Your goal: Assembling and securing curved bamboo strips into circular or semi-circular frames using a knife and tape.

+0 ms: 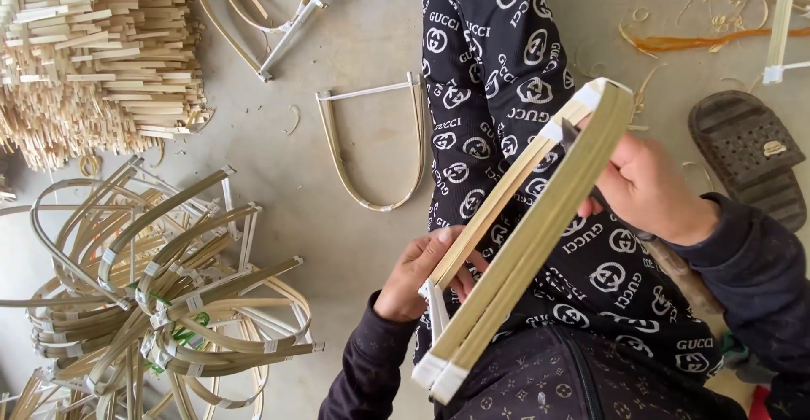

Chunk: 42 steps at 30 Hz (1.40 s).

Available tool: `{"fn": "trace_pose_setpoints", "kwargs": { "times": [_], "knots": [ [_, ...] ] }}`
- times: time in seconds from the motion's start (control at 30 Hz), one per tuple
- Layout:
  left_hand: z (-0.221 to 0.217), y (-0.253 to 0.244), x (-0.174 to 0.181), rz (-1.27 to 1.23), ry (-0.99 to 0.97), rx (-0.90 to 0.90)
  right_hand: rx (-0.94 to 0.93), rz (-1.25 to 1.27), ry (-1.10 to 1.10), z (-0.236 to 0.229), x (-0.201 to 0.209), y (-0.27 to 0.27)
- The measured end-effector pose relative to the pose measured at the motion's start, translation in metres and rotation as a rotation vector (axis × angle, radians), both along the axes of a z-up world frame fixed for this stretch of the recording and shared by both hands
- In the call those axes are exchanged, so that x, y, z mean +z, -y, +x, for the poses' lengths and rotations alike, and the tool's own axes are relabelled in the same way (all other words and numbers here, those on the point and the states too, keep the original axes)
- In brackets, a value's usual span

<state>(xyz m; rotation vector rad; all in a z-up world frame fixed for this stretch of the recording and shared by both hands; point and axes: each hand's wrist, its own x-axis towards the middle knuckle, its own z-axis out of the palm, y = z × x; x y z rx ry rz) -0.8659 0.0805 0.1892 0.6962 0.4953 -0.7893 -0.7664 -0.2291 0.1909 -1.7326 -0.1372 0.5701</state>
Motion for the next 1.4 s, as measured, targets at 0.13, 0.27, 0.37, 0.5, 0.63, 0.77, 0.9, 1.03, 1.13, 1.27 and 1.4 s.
{"fn": "trace_pose_setpoints", "kwargs": {
  "times": [0.13,0.27,0.37,0.5,0.63,0.77,0.9,1.03,1.13,1.27,1.4],
  "knots": [
    [-0.001,-0.007,-0.002,0.142,0.17,-0.126,-0.009,-0.124,0.174,-0.002,0.023,0.001],
    [-0.002,0.009,0.003,0.268,0.243,-0.107,0.007,0.035,0.076,-0.021,0.01,-0.001],
    [-0.004,0.024,0.001,0.35,0.244,-0.042,0.046,0.239,-0.216,-0.038,0.003,-0.018],
    [-0.01,0.042,0.0,0.307,0.18,0.023,0.073,0.267,-0.453,-0.047,0.0,-0.036],
    [-0.01,0.05,-0.005,0.362,0.158,0.086,0.103,0.19,-0.291,-0.051,0.001,-0.036],
    [-0.023,0.052,-0.026,0.302,0.184,0.161,0.14,0.064,-0.249,-0.05,0.018,-0.031],
    [-0.007,0.059,0.004,0.224,0.1,0.111,0.123,0.011,-0.147,-0.05,0.022,-0.03],
    [-0.012,0.062,-0.008,0.14,-0.03,0.188,0.083,-0.004,-0.242,-0.059,0.014,-0.027],
    [-0.031,0.059,-0.043,0.311,0.27,0.136,0.08,0.093,-0.499,-0.064,0.012,-0.036],
    [-0.015,0.067,-0.018,0.368,0.282,0.123,0.101,0.189,-0.827,-0.083,0.009,-0.056],
    [-0.016,0.071,-0.017,0.311,0.223,0.228,0.15,0.357,-0.823,-0.108,-0.014,-0.058]
  ]
}}
